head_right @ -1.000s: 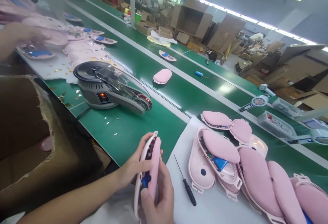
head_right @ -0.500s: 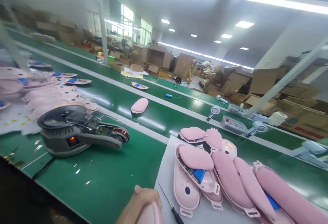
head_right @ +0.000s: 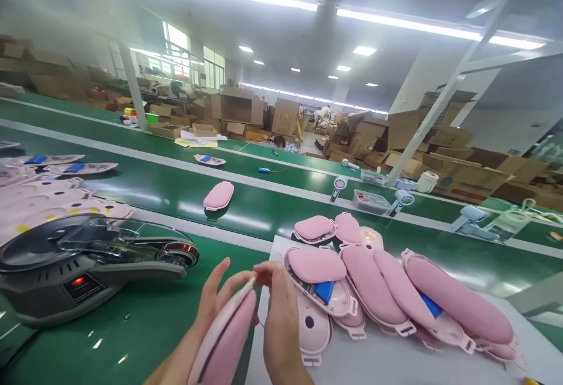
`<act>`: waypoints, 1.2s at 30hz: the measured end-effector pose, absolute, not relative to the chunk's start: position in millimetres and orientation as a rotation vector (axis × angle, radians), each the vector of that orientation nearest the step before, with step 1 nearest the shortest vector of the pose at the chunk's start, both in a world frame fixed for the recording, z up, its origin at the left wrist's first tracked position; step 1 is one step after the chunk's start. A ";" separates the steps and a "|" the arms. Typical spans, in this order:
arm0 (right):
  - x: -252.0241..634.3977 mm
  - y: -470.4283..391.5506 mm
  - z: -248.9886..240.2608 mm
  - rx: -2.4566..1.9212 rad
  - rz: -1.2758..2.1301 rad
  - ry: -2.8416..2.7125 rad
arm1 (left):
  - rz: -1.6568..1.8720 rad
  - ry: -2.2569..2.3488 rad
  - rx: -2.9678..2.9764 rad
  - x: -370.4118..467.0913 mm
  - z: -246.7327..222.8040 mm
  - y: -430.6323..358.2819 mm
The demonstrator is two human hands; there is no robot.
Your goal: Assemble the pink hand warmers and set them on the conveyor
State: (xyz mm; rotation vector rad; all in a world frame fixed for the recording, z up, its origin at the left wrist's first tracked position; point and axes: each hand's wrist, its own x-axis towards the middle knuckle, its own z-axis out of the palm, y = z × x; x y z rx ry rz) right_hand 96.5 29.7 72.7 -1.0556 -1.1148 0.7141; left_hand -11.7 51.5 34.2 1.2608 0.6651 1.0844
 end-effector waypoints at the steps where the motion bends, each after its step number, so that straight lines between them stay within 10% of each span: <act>1: 97.9 28.8 80.0 -1.023 0.722 -1.147 | 1.075 0.643 1.182 -6.7 37.1 53.4; 14: 96.3 42.9 111.1 -1.139 0.614 -1.145 | 1.146 0.496 1.272 0.6 60.6 19.2; 24: 153.0 9.2 100.6 -1.102 0.484 -1.809 | 0.324 0.368 0.935 -10.8 78.1 71.7; 36: 146.7 -72.2 6.7 -1.594 0.144 -1.657 | 0.526 0.999 2.004 -69.8 36.0 7.2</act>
